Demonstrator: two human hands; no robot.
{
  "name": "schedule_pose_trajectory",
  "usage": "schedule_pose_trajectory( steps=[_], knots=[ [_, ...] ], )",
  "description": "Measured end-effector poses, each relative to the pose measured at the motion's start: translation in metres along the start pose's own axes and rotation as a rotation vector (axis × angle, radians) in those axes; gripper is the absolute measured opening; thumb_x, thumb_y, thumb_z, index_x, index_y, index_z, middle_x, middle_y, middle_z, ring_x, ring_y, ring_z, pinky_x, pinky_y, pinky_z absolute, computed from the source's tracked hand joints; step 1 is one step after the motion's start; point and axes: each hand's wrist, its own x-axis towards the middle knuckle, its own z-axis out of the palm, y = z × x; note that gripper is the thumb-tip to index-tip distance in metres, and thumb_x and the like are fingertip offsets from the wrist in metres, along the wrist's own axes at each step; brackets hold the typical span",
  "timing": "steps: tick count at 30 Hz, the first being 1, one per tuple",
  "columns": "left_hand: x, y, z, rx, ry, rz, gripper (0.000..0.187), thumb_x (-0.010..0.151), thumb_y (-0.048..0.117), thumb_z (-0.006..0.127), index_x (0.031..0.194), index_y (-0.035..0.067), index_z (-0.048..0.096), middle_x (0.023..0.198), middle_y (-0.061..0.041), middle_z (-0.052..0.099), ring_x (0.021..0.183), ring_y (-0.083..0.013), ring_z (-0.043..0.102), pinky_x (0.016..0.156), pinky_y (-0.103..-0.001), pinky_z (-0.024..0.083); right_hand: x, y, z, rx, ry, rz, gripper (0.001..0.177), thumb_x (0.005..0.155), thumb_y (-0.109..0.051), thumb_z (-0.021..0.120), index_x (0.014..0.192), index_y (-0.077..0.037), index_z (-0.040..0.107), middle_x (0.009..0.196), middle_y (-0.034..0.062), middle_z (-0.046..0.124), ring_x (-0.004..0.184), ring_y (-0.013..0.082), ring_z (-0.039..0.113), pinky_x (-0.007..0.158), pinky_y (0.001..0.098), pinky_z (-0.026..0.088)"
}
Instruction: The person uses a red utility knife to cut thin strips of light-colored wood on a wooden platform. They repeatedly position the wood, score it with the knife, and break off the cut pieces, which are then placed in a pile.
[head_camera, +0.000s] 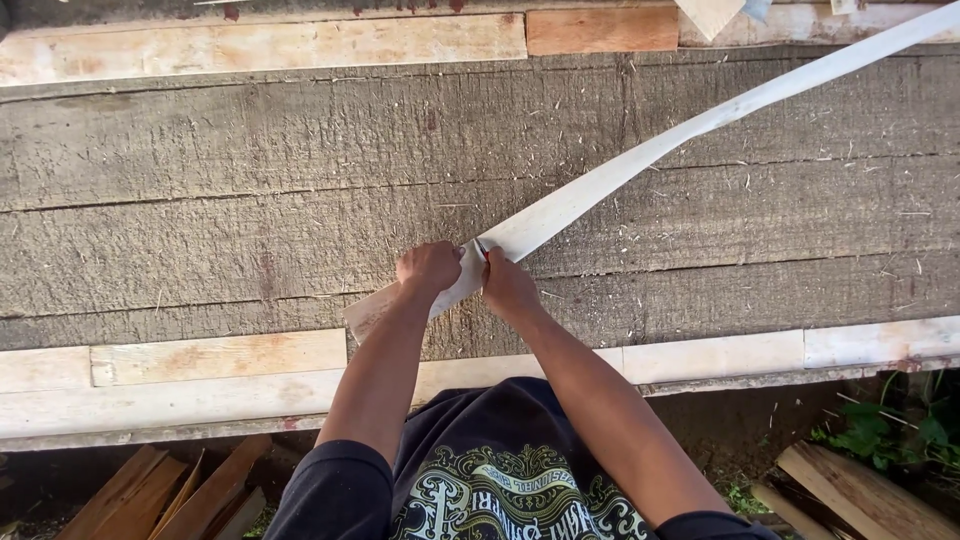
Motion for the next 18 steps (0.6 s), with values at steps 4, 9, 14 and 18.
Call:
schedule_pose_trajectory(
  steps=[4, 9, 14, 18],
  knots=[
    [-0.005, 0.004, -0.004, -0.003, -0.003, -0.005, 0.046, 0.100, 0.042, 0.040, 0.126, 0.024, 0.073, 0.125, -0.010, 0.074, 0.124, -0.0339, 0.066, 0.100, -0.050, 0.054, 0.008, 0.008, 0.005, -0.039, -0.007, -0.008, 0.026, 0.107, -0.032, 0.031, 0.111, -0.011, 0.045, 0.103, 0.0241, 0.069, 0.099, 0.0503, 0.071, 0.080, 0.0617, 0.056],
    [-0.002, 0.003, 0.001, -0.006, 0.001, -0.017, 0.046, 0.100, 0.043, 0.041, 0.125, 0.023, 0.074, 0.123, -0.010, 0.075, 0.123, -0.0345, 0.066, 0.100, -0.051, 0.054, -0.001, 0.000, -0.001, 0.026, -0.004, -0.005, 0.024, 0.107, -0.027, 0.029, 0.113, -0.011, 0.046, 0.102, 0.0249, 0.068, 0.100, 0.0507, 0.070, 0.081, 0.0610, 0.057],
    [-0.007, 0.005, -0.001, 0.019, 0.015, -0.018, 0.046, 0.100, 0.043, 0.041, 0.125, 0.022, 0.074, 0.123, -0.010, 0.075, 0.123, -0.0344, 0.067, 0.100, -0.050, 0.054, 0.011, 0.009, 0.006, -0.076, -0.028, -0.013, 0.024, 0.107, -0.029, 0.029, 0.112, -0.011, 0.045, 0.103, 0.0239, 0.070, 0.101, 0.0487, 0.071, 0.084, 0.0605, 0.056],
    [-0.006, 0.008, -0.001, 0.030, 0.031, -0.023, 0.046, 0.101, 0.042, 0.041, 0.124, 0.020, 0.074, 0.122, -0.012, 0.075, 0.122, -0.0357, 0.067, 0.100, -0.051, 0.053, 0.002, 0.005, 0.001, -0.102, -0.047, 0.004, 0.021, 0.105, -0.025, 0.034, 0.115, -0.011, 0.047, 0.103, 0.0225, 0.072, 0.101, 0.0458, 0.073, 0.083, 0.0570, 0.057]
  ],
)
